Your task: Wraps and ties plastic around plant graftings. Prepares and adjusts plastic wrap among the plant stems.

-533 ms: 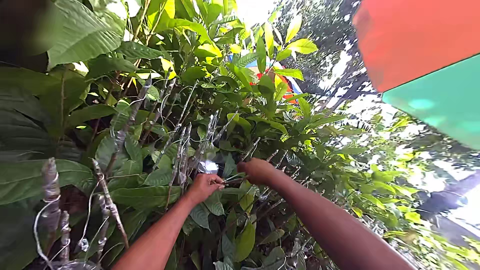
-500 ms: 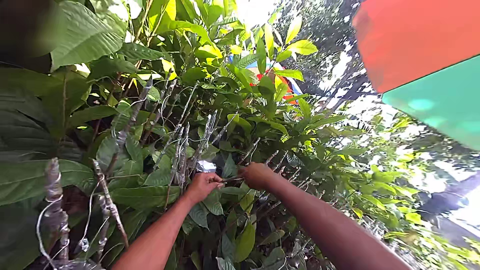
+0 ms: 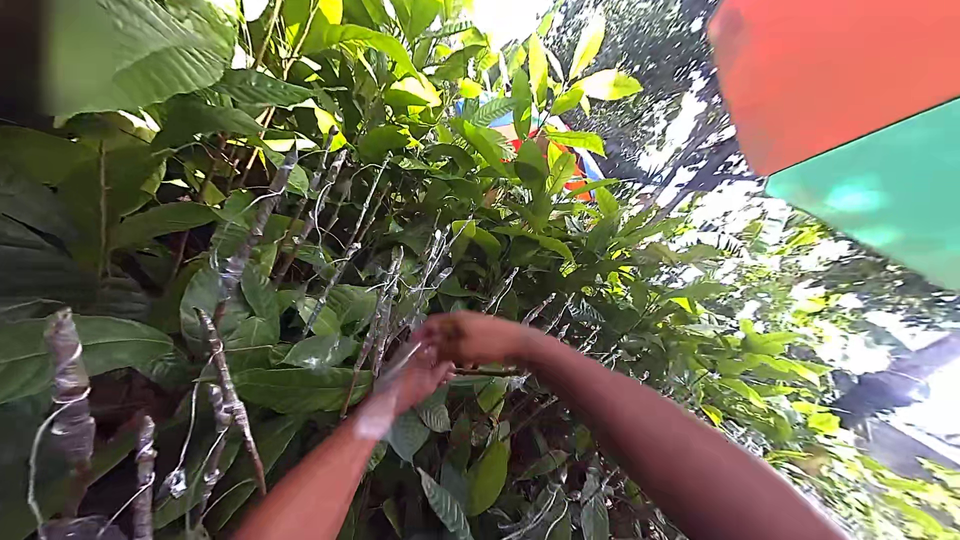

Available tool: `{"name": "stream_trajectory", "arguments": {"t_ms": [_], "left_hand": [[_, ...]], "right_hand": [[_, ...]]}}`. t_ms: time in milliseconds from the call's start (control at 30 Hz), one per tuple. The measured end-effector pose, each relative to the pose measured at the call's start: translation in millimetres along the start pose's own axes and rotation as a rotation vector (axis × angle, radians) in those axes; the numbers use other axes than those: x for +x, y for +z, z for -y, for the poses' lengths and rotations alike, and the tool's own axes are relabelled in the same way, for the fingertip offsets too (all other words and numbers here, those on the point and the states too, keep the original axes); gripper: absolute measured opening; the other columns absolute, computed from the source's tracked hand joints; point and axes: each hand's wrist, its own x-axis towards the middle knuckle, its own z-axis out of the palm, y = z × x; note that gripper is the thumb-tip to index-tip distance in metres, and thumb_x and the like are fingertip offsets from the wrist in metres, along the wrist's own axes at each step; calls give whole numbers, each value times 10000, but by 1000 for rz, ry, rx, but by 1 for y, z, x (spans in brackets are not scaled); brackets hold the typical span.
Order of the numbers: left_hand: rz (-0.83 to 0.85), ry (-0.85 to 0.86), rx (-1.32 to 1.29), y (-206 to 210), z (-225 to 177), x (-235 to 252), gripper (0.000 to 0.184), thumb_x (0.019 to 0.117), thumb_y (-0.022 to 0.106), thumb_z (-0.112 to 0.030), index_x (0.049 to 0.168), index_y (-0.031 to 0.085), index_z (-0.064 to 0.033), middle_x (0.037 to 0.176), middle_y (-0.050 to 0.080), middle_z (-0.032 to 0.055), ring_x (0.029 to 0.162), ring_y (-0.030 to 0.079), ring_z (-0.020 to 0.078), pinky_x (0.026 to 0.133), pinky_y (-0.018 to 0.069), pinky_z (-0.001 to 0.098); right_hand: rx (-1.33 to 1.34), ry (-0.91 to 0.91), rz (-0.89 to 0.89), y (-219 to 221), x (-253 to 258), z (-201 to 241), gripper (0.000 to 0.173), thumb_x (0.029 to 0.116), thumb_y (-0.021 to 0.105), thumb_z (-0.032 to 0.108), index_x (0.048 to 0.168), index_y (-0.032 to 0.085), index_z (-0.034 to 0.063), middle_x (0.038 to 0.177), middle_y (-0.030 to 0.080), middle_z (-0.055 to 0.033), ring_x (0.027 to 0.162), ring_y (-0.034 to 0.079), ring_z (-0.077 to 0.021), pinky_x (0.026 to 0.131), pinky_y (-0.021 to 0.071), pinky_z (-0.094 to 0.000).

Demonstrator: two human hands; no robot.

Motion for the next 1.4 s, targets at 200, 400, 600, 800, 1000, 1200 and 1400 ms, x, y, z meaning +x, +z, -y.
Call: {"name": "stream_trajectory", "arguments": {"t_ms": [200, 400, 600, 800, 1000, 1200, 1400], "left_hand": [[-141, -14, -241, -20, 14, 0, 172, 963, 688, -132, 1062, 713, 5, 990, 741, 86, 809, 736, 130, 826, 626, 319], [-249, -49, -184, -1, -3, 1, 159, 920, 663, -147, 962, 713, -2, 869, 706, 94, 806, 671, 177, 791, 543, 419], [-66, 9, 94, -10, 1, -3, 283, 972, 643, -287, 1036, 726, -24, 920, 732, 147, 858, 715, 279, 843, 567, 514], [-315, -64, -190, -8, 0, 1, 171, 930, 724, -152, 1036, 714, -18, 938, 736, 80, 748, 730, 142, 748, 639, 345], [-119, -1, -4, 7, -10, -5, 235, 934, 704, -185, 1059, 721, 14, 936, 735, 143, 863, 722, 260, 868, 582, 500], [-306, -48, -101, -14, 0, -5, 191, 909, 724, -153, 992, 693, 17, 841, 728, 107, 675, 718, 180, 693, 629, 389], [-332, -47, -52, -5, -12, -3, 149, 877, 704, -103, 959, 713, 20, 889, 711, 122, 813, 681, 200, 793, 552, 428]], "right_hand": [[-703, 298, -157, 5, -14, -61, 285, 995, 597, 167, 1251, 668, 63, 1162, 675, -274, 1155, 612, -499, 946, 463, -697], [-315, 63, 11, 33, -16, 24, 210, 1004, 605, 122, 1158, 703, 18, 1013, 714, -191, 913, 693, -343, 816, 550, -569], [-328, 237, -90, -26, -7, -70, 394, 1038, 545, 133, 1430, 550, 90, 1346, 638, -181, 1158, 654, -328, 918, 535, -567], [-611, 292, -69, 40, -37, -22, 262, 993, 600, 124, 1234, 637, 31, 1087, 683, -271, 1049, 656, -500, 825, 506, -703], [-53, 23, -59, -11, -14, -10, 310, 1076, 523, 192, 1292, 611, -13, 1081, 691, -170, 839, 673, -215, 738, 557, -401], [-538, 312, -5, 15, -9, -70, 300, 1005, 625, 198, 1263, 653, 46, 1195, 668, -262, 1149, 625, -485, 908, 473, -729], [-440, 96, -99, 54, -32, 12, 285, 1010, 559, 65, 1288, 604, 22, 1104, 677, -263, 1045, 665, -467, 849, 523, -659]]}}
